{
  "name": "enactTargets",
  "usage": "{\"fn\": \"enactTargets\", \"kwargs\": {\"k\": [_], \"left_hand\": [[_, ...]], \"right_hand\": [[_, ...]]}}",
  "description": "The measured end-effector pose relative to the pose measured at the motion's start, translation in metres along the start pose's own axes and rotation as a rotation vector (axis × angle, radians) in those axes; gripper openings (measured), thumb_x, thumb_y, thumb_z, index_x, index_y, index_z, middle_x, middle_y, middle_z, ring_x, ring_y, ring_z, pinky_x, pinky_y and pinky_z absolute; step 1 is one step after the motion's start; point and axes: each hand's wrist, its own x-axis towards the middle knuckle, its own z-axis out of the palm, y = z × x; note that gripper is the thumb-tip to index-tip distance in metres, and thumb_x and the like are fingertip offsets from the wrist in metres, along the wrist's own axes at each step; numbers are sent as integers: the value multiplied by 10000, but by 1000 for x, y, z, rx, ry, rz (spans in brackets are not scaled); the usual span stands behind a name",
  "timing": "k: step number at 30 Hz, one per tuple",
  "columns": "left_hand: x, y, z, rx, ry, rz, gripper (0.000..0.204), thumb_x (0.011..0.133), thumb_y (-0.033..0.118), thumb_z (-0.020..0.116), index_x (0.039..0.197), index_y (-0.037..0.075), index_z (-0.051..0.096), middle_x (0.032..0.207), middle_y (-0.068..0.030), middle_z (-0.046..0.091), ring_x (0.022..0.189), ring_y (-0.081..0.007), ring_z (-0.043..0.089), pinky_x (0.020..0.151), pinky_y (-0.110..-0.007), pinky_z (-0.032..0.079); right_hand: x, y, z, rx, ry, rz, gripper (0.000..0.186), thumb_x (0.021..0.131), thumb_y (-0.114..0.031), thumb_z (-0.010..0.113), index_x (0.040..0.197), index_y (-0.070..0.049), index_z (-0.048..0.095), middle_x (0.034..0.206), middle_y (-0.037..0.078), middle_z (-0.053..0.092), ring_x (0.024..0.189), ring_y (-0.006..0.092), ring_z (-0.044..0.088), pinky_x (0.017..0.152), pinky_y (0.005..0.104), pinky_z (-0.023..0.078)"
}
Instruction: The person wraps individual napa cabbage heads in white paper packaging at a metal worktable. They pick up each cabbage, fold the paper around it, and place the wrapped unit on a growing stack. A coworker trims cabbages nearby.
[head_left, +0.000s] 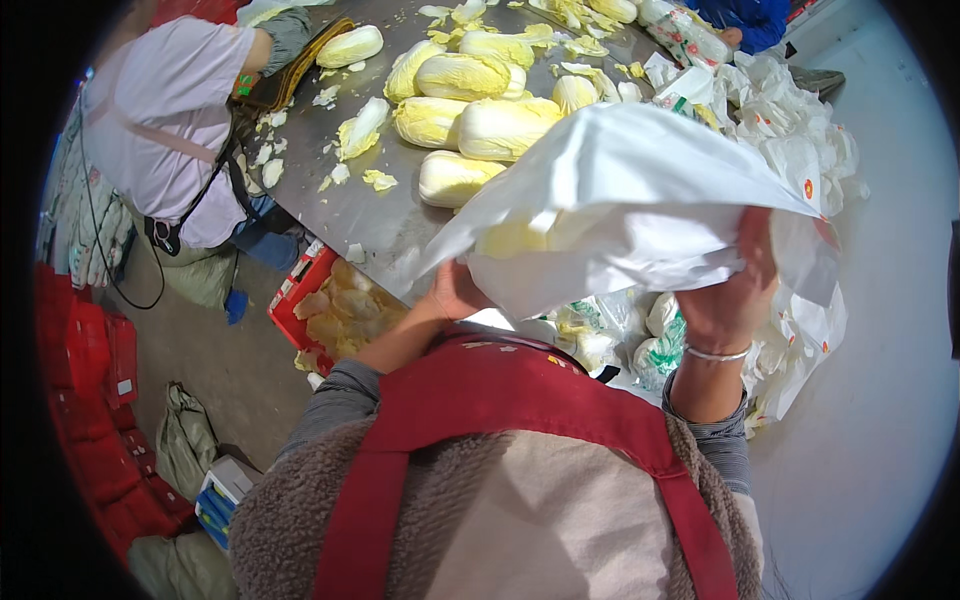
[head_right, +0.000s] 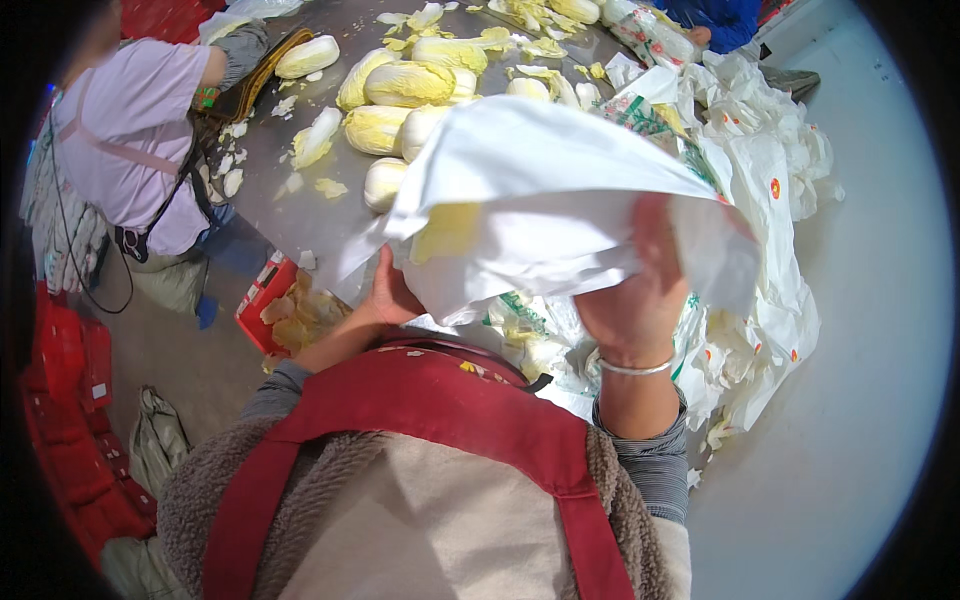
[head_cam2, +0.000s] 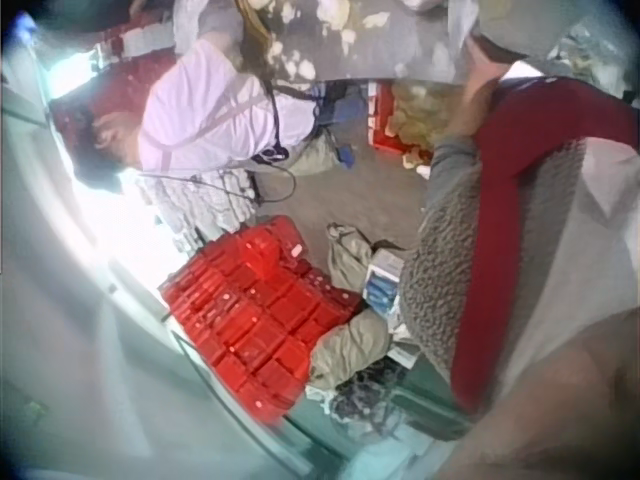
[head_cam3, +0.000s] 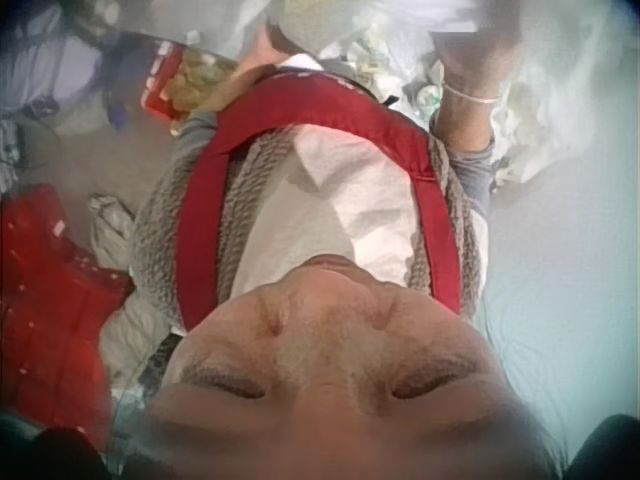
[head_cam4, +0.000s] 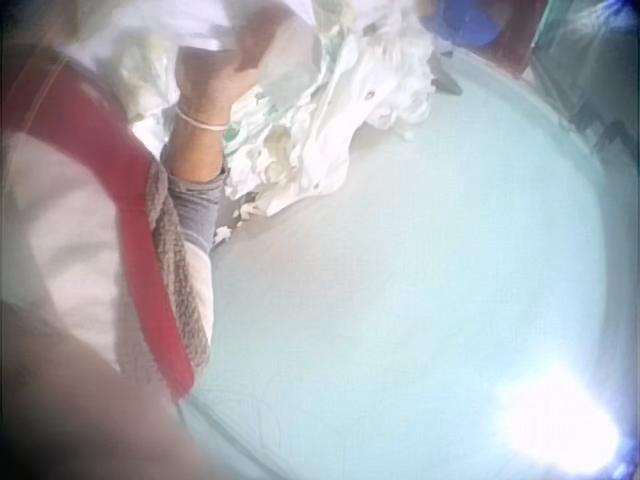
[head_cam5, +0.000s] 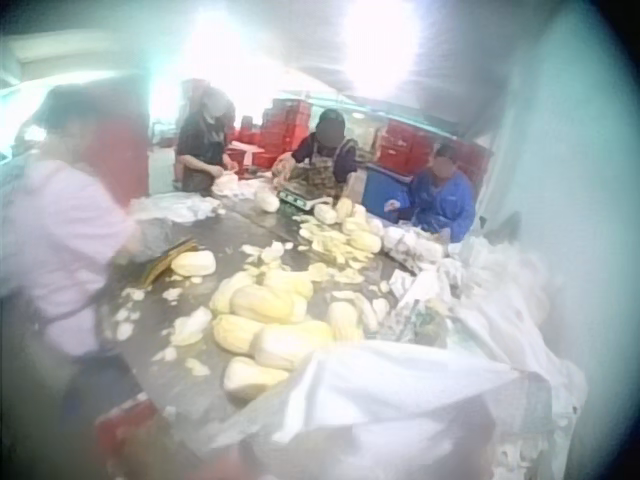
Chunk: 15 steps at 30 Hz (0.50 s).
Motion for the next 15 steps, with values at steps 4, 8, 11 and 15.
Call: {"fn": "enactTargets", "kwargs": {"k": [4, 8, 11, 15], "left_hand": [[20, 2, -18, -17, 302, 76, 624, 786, 559, 538, 1248, 140, 506, 1227, -62, 538, 1142, -252, 491, 1003, -456, 349], [27, 10, -64, -112, 136, 49, 610, 828, 516, 506, 1263, 88, 483, 1234, -107, 530, 1145, -242, 495, 993, -461, 370], [3, 19, -78, -176, 307, -15, 588, 790, 443, 582, 1292, 165, 453, 1321, -64, 462, 1221, -291, 420, 1006, -532, 313], [-9, 33, -57, 77, 231, 173, 654, 771, 482, 578, 1293, 111, 444, 1328, -90, 453, 1214, -274, 427, 1016, -493, 314]], "right_hand": [[11, 3, -22, -93, 63, -114, 484, 895, -321, 506, 1282, -39, 430, 1254, 105, 500, 1160, 275, 474, 959, 445, 412], [4, -72, -6, -399, 246, -555, 612, 884, -391, 510, 1314, 22, 370, 1228, 158, 515, 1102, 305, 516, 990, 448, 392], [59, -146, -61, -596, 604, -629, 608, 937, -366, 405, 1304, 111, 321, 1182, 203, 540, 1101, 333, 516, 1012, 474, 359], [-17, -371, -334, -235, 250, -709, 655, 942, -405, 385, 1317, 124, 287, 1283, 233, 456, 1210, 344, 427, 1065, 443, 301]]}}
